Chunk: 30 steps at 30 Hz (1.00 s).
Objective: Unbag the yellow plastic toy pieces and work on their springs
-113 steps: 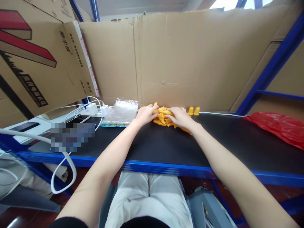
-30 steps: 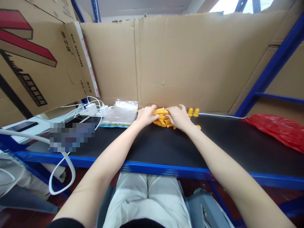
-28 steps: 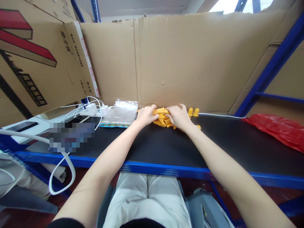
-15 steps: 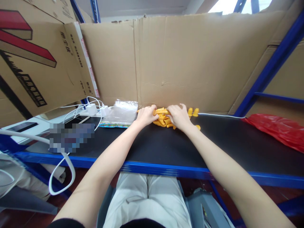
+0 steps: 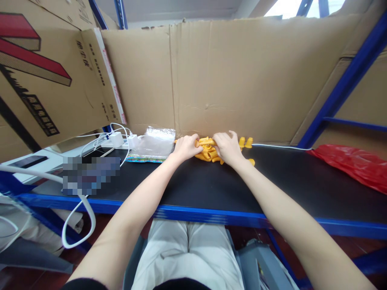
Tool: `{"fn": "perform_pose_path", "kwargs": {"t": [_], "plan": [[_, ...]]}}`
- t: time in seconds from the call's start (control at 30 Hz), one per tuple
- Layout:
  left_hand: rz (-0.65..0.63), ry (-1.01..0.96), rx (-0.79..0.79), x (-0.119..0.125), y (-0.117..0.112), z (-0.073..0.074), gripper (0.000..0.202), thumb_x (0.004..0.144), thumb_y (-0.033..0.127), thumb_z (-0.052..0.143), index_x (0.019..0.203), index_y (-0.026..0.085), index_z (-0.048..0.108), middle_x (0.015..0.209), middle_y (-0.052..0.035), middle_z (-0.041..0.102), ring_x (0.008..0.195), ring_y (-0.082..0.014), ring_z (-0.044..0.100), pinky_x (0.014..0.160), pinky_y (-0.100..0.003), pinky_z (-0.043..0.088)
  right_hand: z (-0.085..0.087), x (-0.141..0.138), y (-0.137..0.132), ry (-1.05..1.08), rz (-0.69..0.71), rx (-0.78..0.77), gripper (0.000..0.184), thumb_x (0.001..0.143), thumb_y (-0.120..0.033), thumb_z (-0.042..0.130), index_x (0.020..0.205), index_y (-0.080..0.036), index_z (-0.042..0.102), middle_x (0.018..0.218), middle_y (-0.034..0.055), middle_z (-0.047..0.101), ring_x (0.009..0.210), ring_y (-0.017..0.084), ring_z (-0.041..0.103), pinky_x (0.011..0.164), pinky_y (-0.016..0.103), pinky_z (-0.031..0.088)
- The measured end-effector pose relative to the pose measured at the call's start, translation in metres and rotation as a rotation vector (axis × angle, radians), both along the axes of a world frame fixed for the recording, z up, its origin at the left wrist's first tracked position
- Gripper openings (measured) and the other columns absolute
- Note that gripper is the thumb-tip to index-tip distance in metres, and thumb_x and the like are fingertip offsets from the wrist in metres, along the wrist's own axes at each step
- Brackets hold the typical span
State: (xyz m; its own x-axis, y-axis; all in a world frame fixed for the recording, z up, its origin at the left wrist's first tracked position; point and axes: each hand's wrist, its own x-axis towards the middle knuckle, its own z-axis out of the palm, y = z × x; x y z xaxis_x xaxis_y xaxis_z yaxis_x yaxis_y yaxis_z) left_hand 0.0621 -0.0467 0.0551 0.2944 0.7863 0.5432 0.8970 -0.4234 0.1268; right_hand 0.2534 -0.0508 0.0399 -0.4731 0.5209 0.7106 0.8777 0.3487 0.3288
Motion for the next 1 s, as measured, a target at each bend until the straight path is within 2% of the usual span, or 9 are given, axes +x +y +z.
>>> {"fn": "perform_pose_path", "kwargs": {"t": [0.17,0.33,0.43,0.53,0.63,0.7,0.83,0.9,1.0], "plan": [[-0.06,-0.141,-0.074,0.0,0.006,0.002,0.028,0.066,0.035,0.064,0.089,0.02,0.067,0.076,-0.0043,0.067,0.075,-0.0205,0.063,0.064,-0.027,0.044,0.002,-0.001,-0.001,-0.004,0.003,0.079,0.022,0.089,-0.008,0.036,0.093,-0.018,0.055,0.102,0.0087,0.066,0.101,0.022,0.053,0.103,0.049,0.017],[-0.259,-0.398,-0.551,-0.006,0.004,0.013,0.016,0.072,0.032,0.057,0.066,0.017,0.06,0.047,0.0031,0.05,0.04,-0.0087,0.043,0.042,-0.021,0.031,0.007,-0.001,0.003,-0.029,0.07,0.192,0.023,0.091,-0.008,0.036,0.091,-0.019,0.056,0.107,0.0075,0.066,0.111,0.021,0.052,0.105,0.05,0.014],[-0.355,-0.519,-0.824,-0.01,0.003,0.017,0.015,0.073,0.027,0.056,0.062,0.017,0.058,0.04,0.0062,0.04,0.033,-0.0063,0.034,0.038,-0.021,0.027,0.018,0.004,0.017,-0.055,0.108,0.235,0.025,0.09,-0.007,0.035,0.09,-0.02,0.056,0.107,0.0061,0.066,0.112,0.019,0.052,0.107,0.049,0.015],[-0.379,-0.615,-0.948,-0.011,0.007,0.015,0.01,0.07,0.02,0.058,0.061,0.015,0.057,0.04,0.0065,0.041,0.032,-0.0048,0.033,0.037,-0.02,0.027,0.034,0.027,0.04,0.033,0.077,0.22,0.021,0.086,-0.008,0.039,0.09,-0.021,0.056,0.107,0.0062,0.065,0.11,0.02,0.052,0.106,0.048,0.017],[-0.396,-0.746,-0.879,-0.01,0.013,0.01,0.016,0.072,0.017,0.059,0.058,0.016,0.052,0.04,0.007,0.041,0.031,-0.0045,0.035,0.037,-0.02,0.027,0.043,0.069,0.063,0.31,-0.097,0.159,0.017,0.079,-0.015,0.05,0.095,-0.019,0.056,0.105,0.0082,0.063,0.104,0.022,0.052,0.101,0.048,0.024],[-0.388,-0.851,-0.783,-0.008,0.016,0.007,0.023,0.075,0.018,0.058,0.056,0.018,0.046,0.039,0.0075,0.039,0.031,-0.0046,0.036,0.037,-0.02,0.027,0.036,0.102,0.075,0.589,-0.29,0.097,0.021,0.08,-0.024,0.054,0.1,-0.018,0.057,0.109,0.0108,0.061,0.105,0.025,0.05,0.094,0.046,0.031],[-0.305,-1.039,-0.603,-0.007,0.02,0.006,0.023,0.078,0.017,0.058,0.058,0.017,0.046,0.04,0.0088,0.039,0.03,-0.0041,0.036,0.037,-0.02,0.027,-0.004,0.157,0.088,1.061,-0.67,-0.111,0.031,0.075,-0.037,0.066,0.101,-0.021,0.063,0.117,0.012,0.059,0.11,0.027,0.048,0.094,0.047,0.032],[-0.263,-1.115,-0.535,-0.007,0.021,0.006,0.016,0.079,0.016,0.057,0.064,0.016,0.051,0.041,0.0094,0.039,0.03,-0.0042,0.036,0.036,-0.02,0.027,-0.025,0.175,0.092,1.238,-0.742,-0.242,0.03,0.074,-0.036,0.069,0.102,-0.024,0.066,0.114,0.0094,0.061,0.109,0.024,0.051,0.095,0.042,0.033],[-0.229,-1.201,-0.473,-0.009,0.024,0.005,0.01,0.08,0.015,0.055,0.069,0.014,0.056,0.041,0.0097,0.039,0.03,-0.0049,0.036,0.035,-0.02,0.027,-0.045,0.188,0.098,1.33,-0.765,-0.317,0.033,0.073,-0.033,0.071,0.104,-0.021,0.068,0.106,0.0117,0.065,0.099,0.023,0.057,0.088,0.038,0.04]]}}
